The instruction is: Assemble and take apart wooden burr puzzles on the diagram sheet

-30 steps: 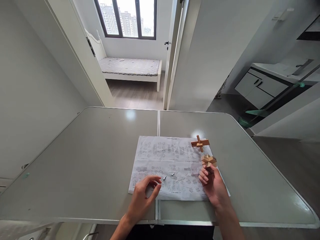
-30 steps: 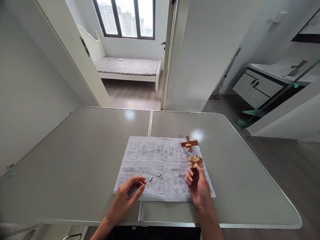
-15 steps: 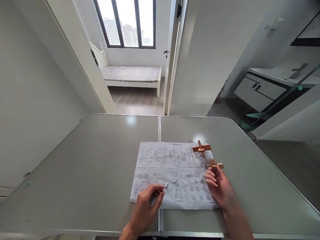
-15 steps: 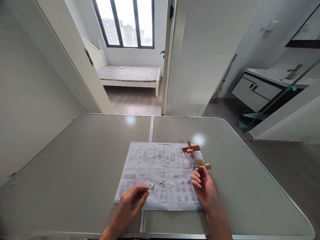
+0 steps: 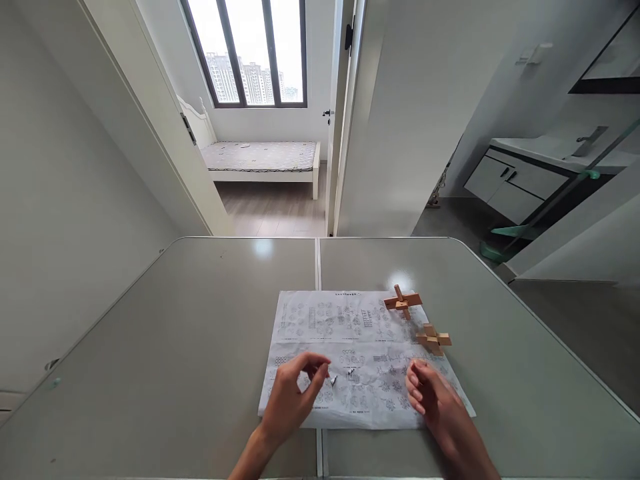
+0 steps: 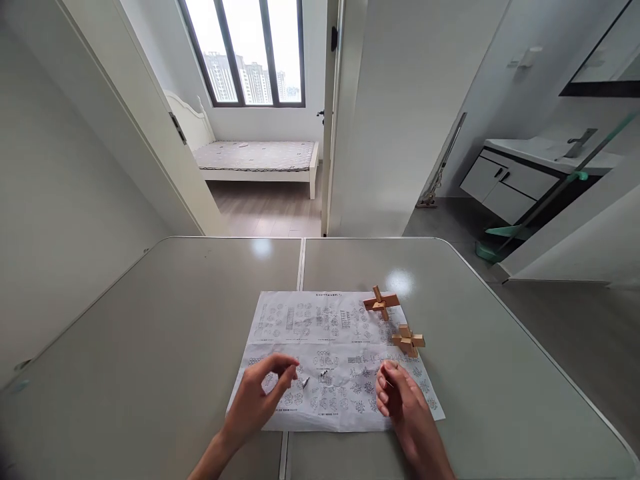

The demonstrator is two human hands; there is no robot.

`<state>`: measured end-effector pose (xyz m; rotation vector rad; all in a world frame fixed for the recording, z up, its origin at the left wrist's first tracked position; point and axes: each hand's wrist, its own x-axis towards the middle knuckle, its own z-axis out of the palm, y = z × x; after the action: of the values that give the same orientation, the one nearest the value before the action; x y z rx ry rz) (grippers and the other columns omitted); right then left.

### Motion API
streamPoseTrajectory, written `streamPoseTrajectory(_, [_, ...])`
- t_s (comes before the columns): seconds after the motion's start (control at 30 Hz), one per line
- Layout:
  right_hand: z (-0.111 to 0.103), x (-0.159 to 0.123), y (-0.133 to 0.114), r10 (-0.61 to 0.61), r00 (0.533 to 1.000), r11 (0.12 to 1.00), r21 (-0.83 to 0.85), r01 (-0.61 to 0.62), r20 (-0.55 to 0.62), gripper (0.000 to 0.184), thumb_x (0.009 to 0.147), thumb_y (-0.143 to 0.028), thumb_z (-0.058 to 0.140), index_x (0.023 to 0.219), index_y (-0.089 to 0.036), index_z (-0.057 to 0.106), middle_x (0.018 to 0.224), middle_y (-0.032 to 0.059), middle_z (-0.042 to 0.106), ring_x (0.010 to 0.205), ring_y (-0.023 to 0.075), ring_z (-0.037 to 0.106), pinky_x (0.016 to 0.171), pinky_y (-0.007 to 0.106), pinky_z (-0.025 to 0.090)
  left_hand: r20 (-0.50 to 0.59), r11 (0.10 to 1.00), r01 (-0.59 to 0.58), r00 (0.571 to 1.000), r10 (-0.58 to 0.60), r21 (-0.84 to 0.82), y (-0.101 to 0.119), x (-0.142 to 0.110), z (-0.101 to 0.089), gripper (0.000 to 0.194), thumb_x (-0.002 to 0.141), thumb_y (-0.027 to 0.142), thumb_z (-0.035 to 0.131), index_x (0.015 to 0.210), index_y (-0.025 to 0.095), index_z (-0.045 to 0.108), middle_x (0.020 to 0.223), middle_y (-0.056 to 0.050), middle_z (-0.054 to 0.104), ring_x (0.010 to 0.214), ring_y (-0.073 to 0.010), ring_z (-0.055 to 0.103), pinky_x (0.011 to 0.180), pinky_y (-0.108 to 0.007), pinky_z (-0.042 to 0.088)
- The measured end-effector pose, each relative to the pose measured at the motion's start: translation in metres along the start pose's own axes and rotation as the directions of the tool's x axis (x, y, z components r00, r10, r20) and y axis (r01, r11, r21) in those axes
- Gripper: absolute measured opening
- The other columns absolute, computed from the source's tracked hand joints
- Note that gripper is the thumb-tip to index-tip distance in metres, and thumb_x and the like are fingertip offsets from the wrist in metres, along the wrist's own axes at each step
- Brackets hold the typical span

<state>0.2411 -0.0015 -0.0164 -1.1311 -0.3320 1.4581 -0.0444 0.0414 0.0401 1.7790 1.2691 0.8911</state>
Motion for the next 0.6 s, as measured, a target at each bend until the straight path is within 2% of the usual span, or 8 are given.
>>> streamPoseTrajectory(0.07, [0.008,-0.008,0.009,-0.09,0.996,0.982,-0.168,0.089,0.004,0.036,0.084,-0.052,0.083,0.088,-0.022,0.063,0.069,-0.0027,0.056,0.054,0.012,0.049,0.045,0.022,0.049,0.02,0.996,-0.067,0.998,0.067,0.05,-0.005,0.027,-0.007,0.024,0.102,0.04,0.059,0.096,0.022,0.074,0.08,-0.002,0.075,0.07,-0.016,0.067,0.073,-0.026,0.054])
streamPoseTrajectory(0.13, [0.016,-0.014,0.015,-0.164,0.986,0.929,-0.333,0.162,0.023,0.041,0.086,-0.06,0.078,0.087,-0.022,0.063,0.066,-0.0021,0.057,0.053,0.0142,0.052,0.05,0.026,0.05,0.029,0.991,-0.105,0.994,0.103,0.086,-0.017,0.058,-0.015,0.025,0.099,0.04,0.061,0.089,0.021,0.073,0.071,0.001,0.069,0.063,-0.0137,0.058,0.064,-0.024,0.047])
streamPoseTrajectory(0.23, [0.026,-0.021,0.023,-0.254,0.967,0.84,-0.488,0.237,0.031,0.046,0.09,-0.068,0.069,0.086,-0.022,0.064,0.064,-0.0016,0.056,0.053,0.017,0.053,0.05,0.028,0.048,-0.024,0.989,-0.101,0.994,0.104,0.105,-0.041,0.104,-0.031,0.032,0.093,0.043,0.065,0.072,0.02,0.066,0.055,0.006,0.049,0.053,-0.0106,0.039,0.056,-0.023,0.036])
streamPoseTrajectory(0.33, [0.032,-0.025,0.028,-0.337,0.941,0.721,-0.635,0.278,0.03,0.05,0.092,-0.073,0.06,0.086,-0.023,0.064,0.061,-0.0019,0.055,0.052,0.0189,0.052,0.05,0.03,0.046,-0.079,0.993,-0.079,0.993,0.086,0.092,-0.062,0.136,-0.047,0.039,0.085,0.048,0.07,0.062,0.02,0.056,0.054,0.008,0.037,0.053,-0.0098,0.029,0.055,-0.023,0.03])
streamPoseTrajectory(0.47, [0.036,-0.027,0.031,-0.411,0.905,0.533,-0.776,0.338,0.111,0.052,0.095,-0.073,0.053,0.083,-0.024,0.065,0.06,-0.0007,0.057,0.055,0.0216,0.056,0.055,0.031,0.047,-0.121,0.999,-0.034,0.992,0.036,0.019,-0.077,0.151,-0.062,0.045,0.085,0.052,0.067,0.06,0.02,0.047,0.057,0.007,0.035,0.054,-0.0094,0.03,0.053,-0.023,0.026])
streamPoseTrajectory(0.53, [0.036,-0.026,0.031,-0.429,0.892,0.494,-0.79,0.364,0.143,0.051,0.096,-0.071,0.053,0.081,-0.024,0.066,0.061,-0.0002,0.057,0.056,0.0216,0.056,0.057,0.031,0.047,-0.143,1.0,-0.013,0.99,0.009,-0.028,-0.08,0.151,-0.065,0.046,0.086,0.053,0.064,0.061,0.021,0.044,0.059,0.007,0.035,0.055,-0.0095,0.031,0.053,-0.023,0.027])
streamPoseTrajectory(0.6, [0.036,-0.025,0.031,-0.427,0.892,0.492,-0.791,0.365,0.146,0.05,0.096,-0.07,0.054,0.081,-0.023,0.066,0.062,-0.0002,0.057,0.055,0.0211,0.055,0.057,0.031,0.046,-0.159,0.997,0.002,0.987,-0.014,-0.074,-0.081,0.15,-0.067,0.046,0.086,0.053,0.064,0.062,0.021,0.043,0.06,0.007,0.034,0.056,-0.0095,0.031,0.053,-0.023,0.028])
